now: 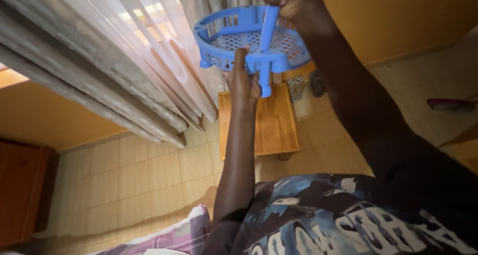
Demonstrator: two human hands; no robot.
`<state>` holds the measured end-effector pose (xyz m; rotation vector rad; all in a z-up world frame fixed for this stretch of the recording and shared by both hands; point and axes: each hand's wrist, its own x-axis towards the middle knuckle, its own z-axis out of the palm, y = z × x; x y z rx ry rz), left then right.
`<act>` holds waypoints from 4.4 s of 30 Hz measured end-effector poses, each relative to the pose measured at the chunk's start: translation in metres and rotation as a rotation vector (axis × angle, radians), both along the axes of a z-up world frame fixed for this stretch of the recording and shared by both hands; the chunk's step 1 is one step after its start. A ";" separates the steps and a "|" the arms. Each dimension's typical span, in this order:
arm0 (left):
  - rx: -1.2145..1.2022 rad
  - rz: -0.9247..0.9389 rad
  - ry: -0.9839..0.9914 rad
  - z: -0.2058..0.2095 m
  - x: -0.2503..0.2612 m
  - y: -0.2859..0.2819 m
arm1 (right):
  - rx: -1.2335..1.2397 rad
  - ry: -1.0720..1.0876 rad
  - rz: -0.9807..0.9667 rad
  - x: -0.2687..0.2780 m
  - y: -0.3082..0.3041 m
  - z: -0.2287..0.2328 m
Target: The person assembles a blue plastic three-tier rack by hand. They repeatedly insert the vertical support poles into the circular tiers, stacking them one by one to form the complete unit.
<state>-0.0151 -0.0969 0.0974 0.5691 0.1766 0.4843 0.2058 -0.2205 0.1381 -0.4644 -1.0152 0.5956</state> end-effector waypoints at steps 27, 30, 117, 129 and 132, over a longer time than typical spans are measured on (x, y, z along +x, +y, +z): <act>-0.163 -0.066 0.060 -0.046 0.031 0.014 | -0.363 0.109 -0.165 -0.069 0.037 0.021; -0.125 0.010 0.071 -0.046 0.030 0.017 | -0.342 0.009 0.181 -0.067 0.030 0.030; 0.059 0.112 -0.085 -0.060 0.011 0.024 | -1.502 -1.009 -1.341 0.029 0.046 -0.115; 0.144 -0.206 0.139 -0.062 0.010 0.108 | -1.196 -0.675 -1.047 0.010 -0.011 -0.073; 0.167 -0.272 0.142 -0.062 0.008 0.137 | -0.833 -0.543 -0.838 -0.003 -0.037 -0.064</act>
